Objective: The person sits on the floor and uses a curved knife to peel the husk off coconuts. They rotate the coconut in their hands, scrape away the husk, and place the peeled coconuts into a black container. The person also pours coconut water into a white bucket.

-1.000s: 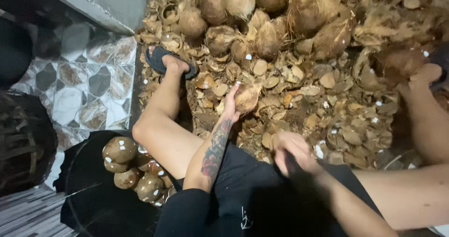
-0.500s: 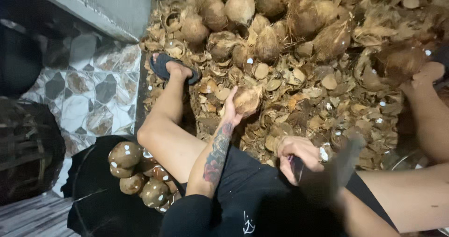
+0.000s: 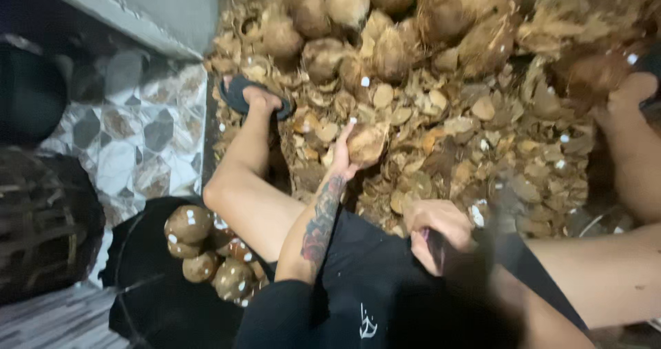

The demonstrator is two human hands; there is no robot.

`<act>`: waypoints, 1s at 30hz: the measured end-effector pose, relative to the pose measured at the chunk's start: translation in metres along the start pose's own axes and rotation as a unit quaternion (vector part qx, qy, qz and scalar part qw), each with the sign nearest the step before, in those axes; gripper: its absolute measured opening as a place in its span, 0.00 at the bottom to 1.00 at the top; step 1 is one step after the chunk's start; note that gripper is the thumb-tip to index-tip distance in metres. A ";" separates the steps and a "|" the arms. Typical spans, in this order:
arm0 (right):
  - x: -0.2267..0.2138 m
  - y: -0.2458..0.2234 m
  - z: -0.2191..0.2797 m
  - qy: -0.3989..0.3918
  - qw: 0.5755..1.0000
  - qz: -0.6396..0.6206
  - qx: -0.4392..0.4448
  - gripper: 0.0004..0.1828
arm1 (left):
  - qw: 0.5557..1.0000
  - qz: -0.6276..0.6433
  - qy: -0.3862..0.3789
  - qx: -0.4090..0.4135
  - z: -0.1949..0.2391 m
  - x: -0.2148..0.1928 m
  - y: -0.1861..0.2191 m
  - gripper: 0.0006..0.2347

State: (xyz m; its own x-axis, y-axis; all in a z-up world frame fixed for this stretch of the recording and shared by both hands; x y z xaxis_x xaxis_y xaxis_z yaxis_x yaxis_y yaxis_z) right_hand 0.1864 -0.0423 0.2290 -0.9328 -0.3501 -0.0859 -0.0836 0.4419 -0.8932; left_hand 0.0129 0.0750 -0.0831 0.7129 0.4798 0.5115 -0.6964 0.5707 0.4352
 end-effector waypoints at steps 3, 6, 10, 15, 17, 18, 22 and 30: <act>-0.005 0.006 0.011 0.055 0.985 0.120 -0.109 0.10 | 1.000 -0.001 0.017 -0.008 -0.002 -0.003 -0.005 0.28; 0.015 0.180 0.126 -0.146 0.776 0.163 0.592 0.22 | 0.999 0.030 0.019 -0.012 0.010 -0.001 -0.010 0.26; -0.010 0.159 0.112 0.067 0.814 0.022 0.577 0.07 | 0.999 0.029 -0.010 -0.021 0.004 0.004 0.006 0.26; -0.037 0.046 0.025 0.064 0.945 0.169 0.272 0.05 | 0.998 0.056 -0.035 -0.008 0.002 -0.003 0.003 0.24; -0.032 -0.002 0.007 0.036 0.993 0.084 0.079 0.07 | 0.997 0.059 -0.011 -0.044 -0.008 -0.019 -0.011 0.26; -0.029 0.000 0.002 0.040 0.992 0.084 0.083 0.07 | 0.997 0.056 -0.009 -0.048 -0.006 -0.018 -0.012 0.26; -0.003 0.066 0.030 0.009 0.980 0.175 0.090 0.04 | 0.996 0.062 -0.012 -0.068 0.004 -0.010 -0.017 0.27; -0.021 0.150 0.107 0.000 0.875 0.118 0.470 0.03 | 0.997 0.057 0.005 -0.056 0.012 -0.021 -0.004 0.29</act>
State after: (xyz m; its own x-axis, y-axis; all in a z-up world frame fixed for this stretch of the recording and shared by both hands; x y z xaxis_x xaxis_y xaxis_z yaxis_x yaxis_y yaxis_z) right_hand 0.2310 -0.0575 0.0495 -0.8849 -0.3408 -0.3174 0.4371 -0.3723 -0.8188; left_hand 0.0004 0.0548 -0.0869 0.6311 0.5512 0.5457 -0.7592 0.5831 0.2891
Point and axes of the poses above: each hand's wrist, its own z-axis away from the middle knuckle, its own x-axis out of the palm, y = z × x, the point moved 10 cm from there along -z, towards the middle knuckle, and after that the axes turned 1 degree about -x, right-handed, at the moved point
